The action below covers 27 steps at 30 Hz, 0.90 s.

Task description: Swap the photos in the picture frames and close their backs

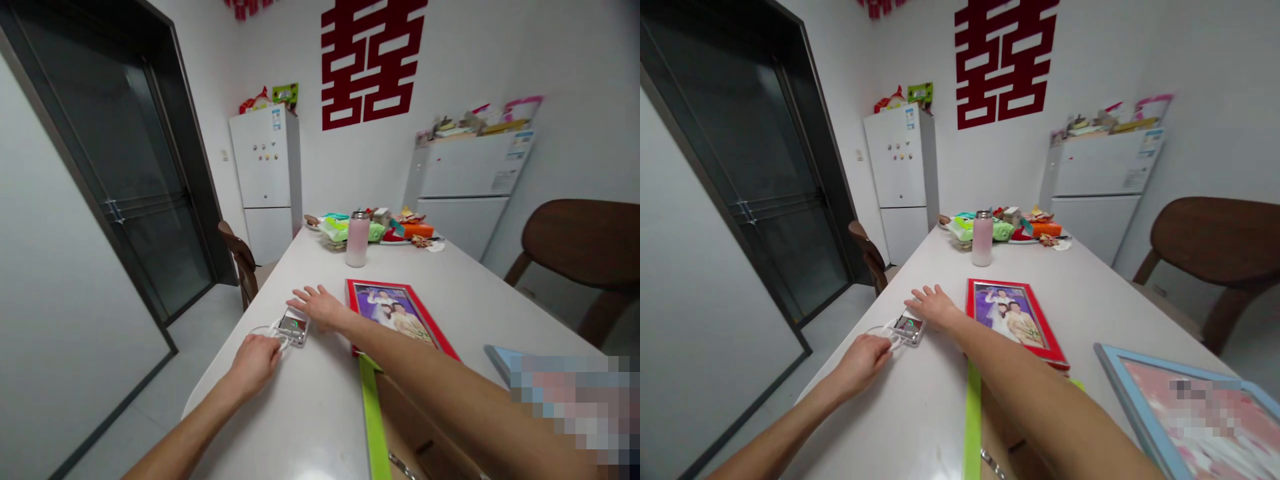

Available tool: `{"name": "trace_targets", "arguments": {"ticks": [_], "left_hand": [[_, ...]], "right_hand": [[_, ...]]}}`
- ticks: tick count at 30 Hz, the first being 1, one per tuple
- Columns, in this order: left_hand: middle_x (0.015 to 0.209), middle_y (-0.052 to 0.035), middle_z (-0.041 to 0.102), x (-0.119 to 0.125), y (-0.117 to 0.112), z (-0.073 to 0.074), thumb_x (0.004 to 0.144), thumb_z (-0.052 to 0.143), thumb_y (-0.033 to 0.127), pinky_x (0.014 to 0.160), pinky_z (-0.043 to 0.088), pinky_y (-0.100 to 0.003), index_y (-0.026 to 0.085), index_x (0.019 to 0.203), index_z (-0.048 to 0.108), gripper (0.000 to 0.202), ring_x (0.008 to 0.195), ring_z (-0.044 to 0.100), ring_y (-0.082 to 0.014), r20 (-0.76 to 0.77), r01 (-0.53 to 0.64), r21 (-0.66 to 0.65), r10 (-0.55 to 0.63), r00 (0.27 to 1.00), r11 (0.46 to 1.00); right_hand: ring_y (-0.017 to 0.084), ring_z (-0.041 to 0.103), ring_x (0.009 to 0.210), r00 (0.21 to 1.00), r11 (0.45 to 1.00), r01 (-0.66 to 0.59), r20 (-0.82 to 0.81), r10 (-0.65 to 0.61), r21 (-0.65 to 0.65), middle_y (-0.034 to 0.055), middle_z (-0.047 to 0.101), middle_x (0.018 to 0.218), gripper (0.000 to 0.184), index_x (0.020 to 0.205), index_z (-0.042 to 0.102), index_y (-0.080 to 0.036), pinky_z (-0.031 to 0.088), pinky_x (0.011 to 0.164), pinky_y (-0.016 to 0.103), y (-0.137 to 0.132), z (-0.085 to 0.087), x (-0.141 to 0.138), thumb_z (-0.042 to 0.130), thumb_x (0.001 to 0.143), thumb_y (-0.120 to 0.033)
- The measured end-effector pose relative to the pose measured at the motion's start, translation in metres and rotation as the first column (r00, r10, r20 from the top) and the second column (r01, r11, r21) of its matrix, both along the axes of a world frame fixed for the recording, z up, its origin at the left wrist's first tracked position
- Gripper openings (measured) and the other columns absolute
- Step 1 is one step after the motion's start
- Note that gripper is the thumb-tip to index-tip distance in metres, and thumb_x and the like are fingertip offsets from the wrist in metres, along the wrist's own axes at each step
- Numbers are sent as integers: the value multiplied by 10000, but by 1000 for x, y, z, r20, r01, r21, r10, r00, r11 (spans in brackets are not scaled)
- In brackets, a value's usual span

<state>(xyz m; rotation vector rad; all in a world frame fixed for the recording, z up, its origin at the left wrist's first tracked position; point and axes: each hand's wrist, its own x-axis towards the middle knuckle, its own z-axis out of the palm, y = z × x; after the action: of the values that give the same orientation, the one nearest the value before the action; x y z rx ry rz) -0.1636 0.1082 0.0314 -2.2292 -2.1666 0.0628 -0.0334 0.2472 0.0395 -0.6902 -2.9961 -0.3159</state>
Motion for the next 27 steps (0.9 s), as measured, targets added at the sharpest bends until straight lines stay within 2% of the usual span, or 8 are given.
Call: {"name": "trace_targets", "arguments": {"ticks": [3, 5, 7, 13, 19, 22, 27], "left_hand": [[737, -28, 643, -5, -9, 1, 829, 365, 261, 700, 388, -269, 203, 751, 567, 224, 728, 580, -176, -19, -9, -2, 9, 1000, 1000], [726, -54, 648, -11, -15, 1, 826, 345, 255, 648, 393, -287, 197, 755, 570, 243, 718, 586, -208, -35, -36, -7, 36, 999, 999], [692, -78, 648, -19, -23, 2, 820, 333, 242, 596, 390, -302, 190, 745, 574, 258, 695, 592, -238, -46, -69, -17, 69, 997, 997], [680, -61, 642, -33, -43, 1, 828, 313, 286, 524, 368, -265, 208, 752, 558, 268, 639, 602, -221, -6, -117, -47, 116, 993, 992], [680, -29, 629, -31, -54, 5, 836, 307, 295, 531, 360, -237, 221, 742, 536, 259, 653, 596, -188, 40, -128, -47, 130, 991, 991], [692, -35, 632, -31, -55, 7, 832, 319, 290, 535, 363, -239, 217, 739, 539, 250, 659, 596, -191, 51, -147, -48, 150, 987, 988], [700, -55, 640, -26, -44, 1, 820, 337, 269, 535, 369, -255, 201, 733, 548, 238, 671, 600, -211, 80, -200, -34, 202, 976, 979]], "right_hand": [[240, 414, 1027, 986, 993, -114, 114, 118, -40, 33, 452, 1175, 529, 1109, 415, -314, 311, 825, 423, 4, -5, -23, 596, 615, -260], [230, 461, 944, 975, 991, -123, 179, 132, -57, 42, 536, 1028, 486, 1021, 477, -277, 337, 783, 411, 6, -7, -26, 632, 561, -254], [237, 475, 898, 969, 994, -94, 223, 105, -56, 64, 554, 958, 519, 987, 489, -235, 356, 742, 406, 8, -6, -22, 662, 498, -211], [245, 461, 911, 966, 999, -30, 256, 38, -35, 92, 526, 1005, 548, 1030, 446, -228, 364, 708, 392, 17, 1, -5, 639, 518, -205], [249, 464, 921, 965, 1000, 3, 262, 3, -25, 86, 537, 1011, 585, 1066, 423, -239, 348, 722, 406, 21, 2, -11, 644, 525, -223], [247, 465, 926, 964, 1000, 6, 265, 0, -22, 83, 537, 1021, 610, 1067, 426, -244, 341, 730, 401, 22, 1, -15, 657, 504, -207], [246, 478, 902, 963, 1000, -5, 270, 7, -7, 90, 557, 977, 514, 1012, 469, -221, 326, 736, 407, 22, -3, -19, 628, 526, -166]]}}
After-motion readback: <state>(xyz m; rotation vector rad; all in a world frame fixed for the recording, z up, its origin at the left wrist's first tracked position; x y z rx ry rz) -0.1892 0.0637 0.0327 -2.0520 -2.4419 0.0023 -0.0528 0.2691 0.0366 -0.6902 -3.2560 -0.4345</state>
